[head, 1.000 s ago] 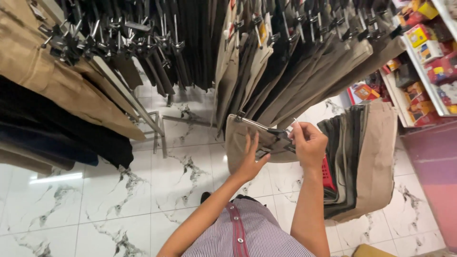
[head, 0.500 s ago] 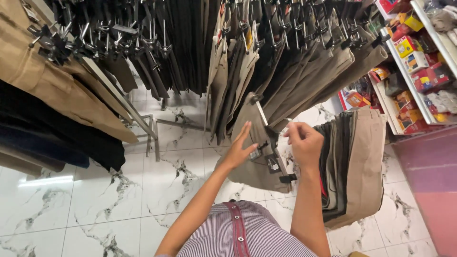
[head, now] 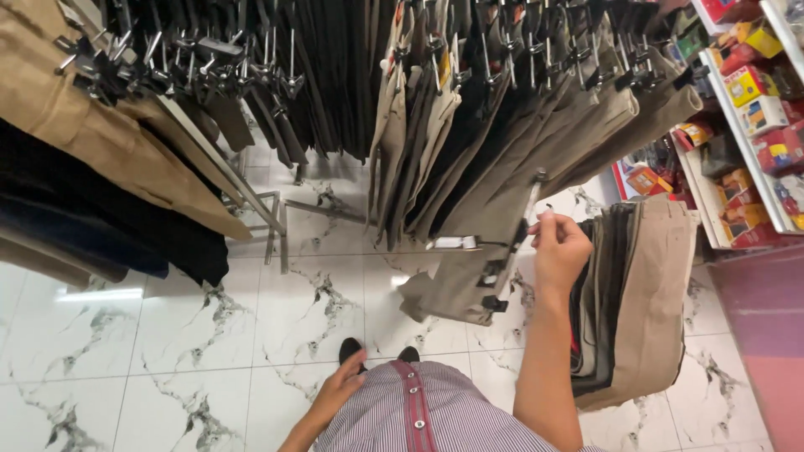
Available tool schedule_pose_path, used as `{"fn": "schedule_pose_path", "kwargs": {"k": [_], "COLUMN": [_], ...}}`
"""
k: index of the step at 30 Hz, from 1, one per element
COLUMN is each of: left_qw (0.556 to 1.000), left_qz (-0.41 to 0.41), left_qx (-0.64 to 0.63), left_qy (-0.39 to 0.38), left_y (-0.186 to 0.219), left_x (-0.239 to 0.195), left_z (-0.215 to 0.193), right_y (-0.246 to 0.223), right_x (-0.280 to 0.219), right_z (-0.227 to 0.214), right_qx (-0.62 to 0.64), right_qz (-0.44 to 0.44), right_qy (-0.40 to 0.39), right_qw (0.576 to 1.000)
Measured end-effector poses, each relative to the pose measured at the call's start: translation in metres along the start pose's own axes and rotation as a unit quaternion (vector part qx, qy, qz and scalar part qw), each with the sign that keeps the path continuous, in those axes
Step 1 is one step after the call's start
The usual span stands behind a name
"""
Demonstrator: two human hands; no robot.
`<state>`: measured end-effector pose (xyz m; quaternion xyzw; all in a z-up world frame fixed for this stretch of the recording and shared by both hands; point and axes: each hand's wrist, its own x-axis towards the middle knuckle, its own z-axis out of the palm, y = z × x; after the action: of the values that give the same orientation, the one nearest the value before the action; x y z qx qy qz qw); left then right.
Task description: The person is organizing pants by picking them up from a basket, unfolding them, and hanging them on a clothing rack.
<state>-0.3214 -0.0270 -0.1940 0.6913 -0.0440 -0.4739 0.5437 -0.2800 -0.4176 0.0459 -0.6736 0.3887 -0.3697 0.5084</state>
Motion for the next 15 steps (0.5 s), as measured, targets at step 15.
{"fn": "schedule_pose_path", "kwargs": {"k": [15], "left_qw": [0.902], "left_qz": [0.296], "left_qx": [0.294], "left_qy": [0.109], "left_y": [0.173], "left_x": [0.089], "left_z": [0.160], "right_y": [-0.008], "right_x": [-0.028], "right_z": [0.014], "right_qx": [0.019], "right_qz": [-0.060], "right_qy": [-0.053], "right_qw": [0.997]}}
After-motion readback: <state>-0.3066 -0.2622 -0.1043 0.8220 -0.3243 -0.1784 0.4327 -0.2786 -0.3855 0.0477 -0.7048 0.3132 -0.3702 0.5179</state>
